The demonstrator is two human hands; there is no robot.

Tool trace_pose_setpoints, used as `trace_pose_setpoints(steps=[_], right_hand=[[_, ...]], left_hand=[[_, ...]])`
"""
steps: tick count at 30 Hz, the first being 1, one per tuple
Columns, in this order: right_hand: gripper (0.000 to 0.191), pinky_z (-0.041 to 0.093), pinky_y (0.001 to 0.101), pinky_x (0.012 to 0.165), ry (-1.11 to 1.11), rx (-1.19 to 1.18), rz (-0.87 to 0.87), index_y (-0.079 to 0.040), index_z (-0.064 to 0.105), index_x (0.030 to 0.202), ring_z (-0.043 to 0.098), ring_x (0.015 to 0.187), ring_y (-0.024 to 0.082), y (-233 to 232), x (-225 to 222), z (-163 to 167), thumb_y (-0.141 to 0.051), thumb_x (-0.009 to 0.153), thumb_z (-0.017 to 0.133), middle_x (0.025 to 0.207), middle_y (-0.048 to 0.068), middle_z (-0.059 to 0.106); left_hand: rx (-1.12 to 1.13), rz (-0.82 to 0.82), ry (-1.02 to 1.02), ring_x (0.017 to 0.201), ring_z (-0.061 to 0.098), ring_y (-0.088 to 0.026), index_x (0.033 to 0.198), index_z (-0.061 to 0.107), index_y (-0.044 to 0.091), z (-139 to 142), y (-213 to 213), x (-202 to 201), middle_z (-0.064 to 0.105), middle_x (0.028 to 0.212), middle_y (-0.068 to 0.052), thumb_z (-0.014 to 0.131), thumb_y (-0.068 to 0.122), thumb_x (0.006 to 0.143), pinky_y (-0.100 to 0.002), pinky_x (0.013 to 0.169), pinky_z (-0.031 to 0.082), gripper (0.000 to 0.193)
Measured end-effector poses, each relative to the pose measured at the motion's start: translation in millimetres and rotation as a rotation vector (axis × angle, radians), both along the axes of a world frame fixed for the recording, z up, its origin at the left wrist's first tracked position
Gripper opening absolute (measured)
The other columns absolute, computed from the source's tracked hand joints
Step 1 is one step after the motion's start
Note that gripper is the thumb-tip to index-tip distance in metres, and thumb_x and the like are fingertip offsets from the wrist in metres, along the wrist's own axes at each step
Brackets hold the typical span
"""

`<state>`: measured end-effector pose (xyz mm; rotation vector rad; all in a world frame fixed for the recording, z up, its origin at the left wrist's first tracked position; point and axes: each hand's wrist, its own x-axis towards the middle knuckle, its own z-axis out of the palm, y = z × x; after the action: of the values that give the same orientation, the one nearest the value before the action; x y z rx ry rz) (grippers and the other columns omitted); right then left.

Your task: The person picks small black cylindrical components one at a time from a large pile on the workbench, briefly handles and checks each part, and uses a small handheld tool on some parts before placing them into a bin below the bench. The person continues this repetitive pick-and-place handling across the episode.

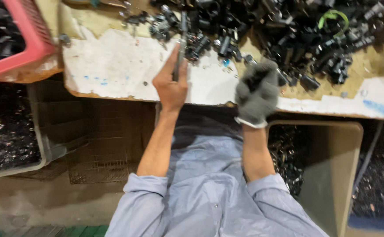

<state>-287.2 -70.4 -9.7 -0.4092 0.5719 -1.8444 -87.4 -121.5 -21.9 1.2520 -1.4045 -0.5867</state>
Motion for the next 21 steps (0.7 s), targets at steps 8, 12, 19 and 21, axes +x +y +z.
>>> trace_pose_setpoints(steps=[8,12,19,21], right_hand=[[0.029,0.034,0.0215,0.036,0.16,-0.11,0.098,-0.013,0.062,0.119,0.032,0.044,0.008,28,-17,21,-0.037,0.104,0.061,0.085,0.003,0.053],[0.013,0.032,0.0204,0.032,-0.173,-0.159,0.301,-0.011,0.06,0.111,0.03,0.042,0.005,33,-31,14,-0.023,0.106,0.057,0.078,0.0,0.051],[0.039,0.045,0.0273,0.049,-0.035,0.073,0.253,-0.011,0.056,0.119,0.048,0.06,0.013,39,5,28,-0.005,0.081,0.058,0.134,0.013,0.067],[0.044,0.052,0.0326,0.061,0.021,0.139,0.217,-0.013,0.056,0.115,0.057,0.07,0.018,38,13,37,-0.004,0.072,0.06,0.135,0.012,0.065]], left_hand=[[0.036,0.002,0.042,0.101,0.078,-0.017,0.14,0.065,0.009,-1,-6,33,0.077,0.123,-0.013,0.072,0.009,0.101,-0.028,0.088,0.059,0.04],[0.015,-0.023,0.043,0.105,0.079,-0.019,0.141,0.064,0.01,1,1,36,0.077,0.124,-0.013,0.073,0.009,0.101,-0.029,0.09,0.06,0.041],[-0.03,-0.036,0.011,0.117,0.076,-0.024,0.141,0.064,0.008,8,13,42,0.074,0.13,-0.016,0.072,0.01,0.103,-0.031,0.098,0.059,0.039],[-0.015,-0.03,0.018,0.118,0.075,-0.025,0.14,0.064,0.007,9,16,43,0.074,0.129,-0.016,0.072,0.009,0.102,-0.031,0.099,0.058,0.039]])
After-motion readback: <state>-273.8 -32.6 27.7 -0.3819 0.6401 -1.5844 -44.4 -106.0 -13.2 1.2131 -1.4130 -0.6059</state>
